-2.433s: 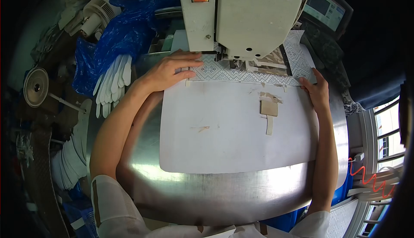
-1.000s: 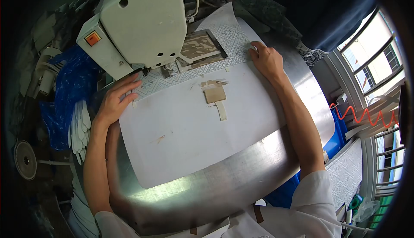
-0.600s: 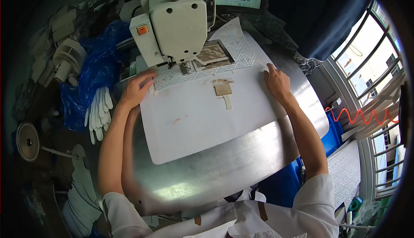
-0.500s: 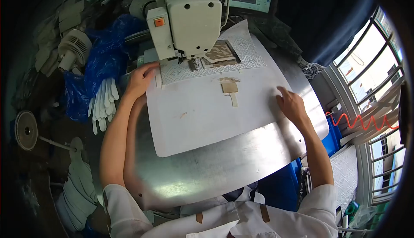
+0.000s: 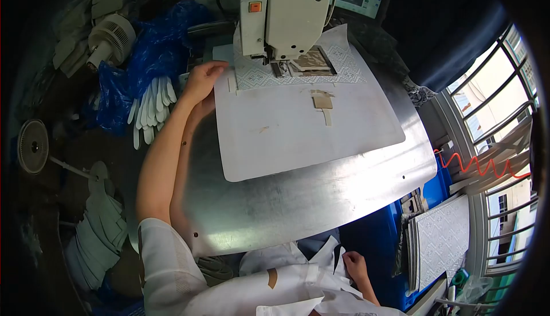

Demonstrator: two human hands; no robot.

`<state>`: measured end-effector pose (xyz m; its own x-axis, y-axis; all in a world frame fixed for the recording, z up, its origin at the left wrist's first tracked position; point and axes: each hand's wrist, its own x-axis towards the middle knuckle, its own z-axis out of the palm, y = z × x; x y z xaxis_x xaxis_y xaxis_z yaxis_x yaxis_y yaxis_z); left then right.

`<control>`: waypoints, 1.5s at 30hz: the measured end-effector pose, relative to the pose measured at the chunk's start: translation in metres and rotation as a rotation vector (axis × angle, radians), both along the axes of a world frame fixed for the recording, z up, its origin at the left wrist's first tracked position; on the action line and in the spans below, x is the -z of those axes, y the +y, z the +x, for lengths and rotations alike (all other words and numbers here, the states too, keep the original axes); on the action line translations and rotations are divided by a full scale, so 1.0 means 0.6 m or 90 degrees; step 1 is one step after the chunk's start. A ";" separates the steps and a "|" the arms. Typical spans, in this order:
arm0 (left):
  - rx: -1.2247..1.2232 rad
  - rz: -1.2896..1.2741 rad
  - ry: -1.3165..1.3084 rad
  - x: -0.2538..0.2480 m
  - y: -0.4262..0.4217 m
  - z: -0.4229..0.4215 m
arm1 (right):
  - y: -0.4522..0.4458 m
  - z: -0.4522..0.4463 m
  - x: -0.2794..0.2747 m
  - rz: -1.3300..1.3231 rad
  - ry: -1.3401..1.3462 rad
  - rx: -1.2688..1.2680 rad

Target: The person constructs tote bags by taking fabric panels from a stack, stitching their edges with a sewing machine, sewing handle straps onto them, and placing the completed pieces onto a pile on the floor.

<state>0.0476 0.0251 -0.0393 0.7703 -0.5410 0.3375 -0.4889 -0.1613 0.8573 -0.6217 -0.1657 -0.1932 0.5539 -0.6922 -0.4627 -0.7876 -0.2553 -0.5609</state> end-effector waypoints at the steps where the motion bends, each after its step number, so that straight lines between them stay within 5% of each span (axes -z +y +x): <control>1: 0.003 0.005 0.002 0.001 0.003 -0.001 | -0.001 -0.003 0.016 -0.031 -0.020 0.006; 6: 0.012 0.028 0.008 -0.009 0.002 -0.015 | -0.039 -0.017 0.078 -0.086 -0.062 0.055; 13: -0.004 0.062 0.006 -0.018 0.005 -0.026 | -0.053 -0.024 -0.014 0.275 0.097 -0.102; 18: 0.018 0.064 -0.079 0.008 0.009 0.013 | -0.007 -0.013 0.011 0.226 -0.109 0.001; 21: 0.031 0.100 -0.108 0.005 0.015 0.019 | 0.002 0.016 -0.001 0.215 -0.088 -0.024; 23: 0.042 0.112 -0.107 0.018 0.020 0.047 | 0.016 0.017 -0.007 0.221 -0.123 0.007; 26: 0.058 0.118 -0.102 0.015 0.018 0.046 | 0.016 0.021 0.106 0.415 -0.149 0.230; 28: 0.053 0.134 -0.103 0.012 0.018 0.046 | 0.019 0.031 0.180 0.602 -0.338 0.417; 33: 0.034 0.126 -0.104 0.015 0.028 0.047 | -0.005 0.053 0.099 0.783 -0.282 0.472; 36: -0.059 0.131 -0.065 0.001 0.061 -0.035 | -0.007 0.053 -0.054 0.426 0.030 0.133; 39: 0.026 0.129 -0.109 -0.063 0.167 -0.255 | -0.027 0.009 -0.046 0.512 -0.058 0.141; 42: 0.154 0.115 -0.019 -0.093 0.305 -0.453 | -0.048 0.035 -0.094 0.035 0.162 -0.191; 45: 0.489 0.124 0.423 -0.064 0.360 -0.637 | -0.030 0.145 -0.060 -0.048 0.081 -0.364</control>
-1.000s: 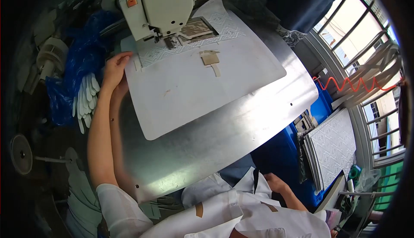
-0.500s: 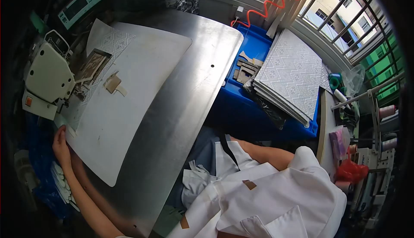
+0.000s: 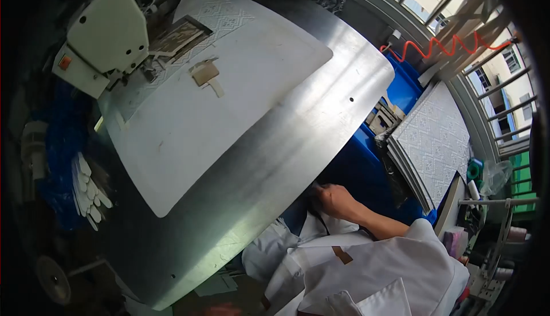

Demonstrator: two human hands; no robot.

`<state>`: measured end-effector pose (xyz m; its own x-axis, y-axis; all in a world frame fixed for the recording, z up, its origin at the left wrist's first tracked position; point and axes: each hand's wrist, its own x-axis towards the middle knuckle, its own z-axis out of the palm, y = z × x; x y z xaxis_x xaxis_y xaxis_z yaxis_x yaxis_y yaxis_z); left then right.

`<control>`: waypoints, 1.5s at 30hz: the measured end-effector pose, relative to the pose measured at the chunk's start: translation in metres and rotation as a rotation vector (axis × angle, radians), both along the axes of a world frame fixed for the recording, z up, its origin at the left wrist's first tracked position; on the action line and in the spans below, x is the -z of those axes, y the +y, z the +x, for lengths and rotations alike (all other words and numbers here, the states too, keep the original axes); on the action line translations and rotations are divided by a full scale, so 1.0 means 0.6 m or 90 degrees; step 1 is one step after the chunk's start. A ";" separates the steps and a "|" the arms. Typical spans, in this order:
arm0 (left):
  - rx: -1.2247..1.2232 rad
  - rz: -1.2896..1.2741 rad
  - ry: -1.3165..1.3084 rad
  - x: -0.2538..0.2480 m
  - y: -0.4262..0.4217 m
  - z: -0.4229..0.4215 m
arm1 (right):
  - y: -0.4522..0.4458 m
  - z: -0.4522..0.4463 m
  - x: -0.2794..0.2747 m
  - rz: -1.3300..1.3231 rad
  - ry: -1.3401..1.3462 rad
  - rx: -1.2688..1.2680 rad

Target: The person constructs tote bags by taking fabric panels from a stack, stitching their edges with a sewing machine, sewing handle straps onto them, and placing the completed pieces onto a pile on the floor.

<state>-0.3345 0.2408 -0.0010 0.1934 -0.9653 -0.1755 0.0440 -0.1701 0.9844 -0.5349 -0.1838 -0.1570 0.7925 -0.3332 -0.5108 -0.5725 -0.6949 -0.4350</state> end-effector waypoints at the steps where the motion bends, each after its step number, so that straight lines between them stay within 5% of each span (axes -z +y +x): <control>1: -0.132 0.048 0.062 0.050 0.020 -0.058 | 0.014 0.040 0.014 -0.023 -0.056 -0.078; 2: -0.268 0.089 0.125 0.121 0.027 -0.111 | 0.034 0.072 0.054 -0.013 -0.068 -0.138; 4: -0.665 0.229 0.007 0.254 -0.024 -0.192 | 0.086 0.133 0.140 -0.010 -0.402 -0.289; 7: -0.776 0.367 -0.149 0.377 -0.012 -0.306 | 0.145 0.221 0.080 0.153 -0.285 -0.375; 10: -0.668 0.523 -0.121 0.382 -0.026 -0.355 | 0.219 0.271 0.094 0.155 -0.276 -0.508; 11: -0.709 0.525 -0.109 0.373 -0.035 -0.363 | 0.244 0.281 0.102 0.148 -0.278 -0.545; 14: -0.499 0.423 -0.137 0.327 -0.040 -0.343 | 0.301 0.298 0.114 0.118 -0.270 -0.613; 18: -0.547 0.361 -0.096 0.365 -0.059 -0.320 | 0.318 0.308 0.116 0.110 -0.254 -0.626; 21: -0.765 0.304 0.112 0.436 -0.095 -0.310 | 0.316 0.325 0.098 0.114 -0.220 -0.607; 24: -0.886 0.194 0.119 0.416 -0.131 -0.332 | 0.319 0.350 0.055 0.103 -0.178 -0.596; 26: -0.937 0.143 0.115 0.393 -0.131 -0.344 | 0.305 0.351 0.118 0.124 -0.349 -0.544; 29: -0.912 -0.006 0.513 0.359 -0.110 -0.344 | 0.295 0.345 0.152 0.075 -0.491 -0.561; 31: -0.910 -0.055 0.553 0.384 -0.105 -0.346 | 0.294 0.344 0.168 0.047 -0.556 -0.568; 34: -0.885 -0.150 0.621 0.402 -0.104 -0.334 | 0.295 0.343 0.177 0.077 -0.392 -0.552; 37: -0.798 0.119 0.539 0.401 -0.101 -0.290 | 0.308 0.339 0.162 0.129 -0.258 -0.519; 39: -0.821 0.066 0.593 0.386 -0.106 -0.289 | 0.304 0.331 0.163 0.154 -0.188 -0.482; 41: -0.873 -0.051 0.702 0.375 -0.113 -0.287 | 0.293 0.326 0.187 0.160 -0.307 -0.495; 45: -0.797 -0.194 0.661 0.381 -0.057 -0.343 | 0.265 0.335 0.230 0.051 -0.531 -0.540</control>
<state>-0.5400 0.2064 -0.2296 0.7561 -0.3317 -0.5641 0.6145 0.6562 0.4378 -0.3339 -0.0249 -0.2948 0.8421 0.4663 0.2712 0.5362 -0.6691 -0.5146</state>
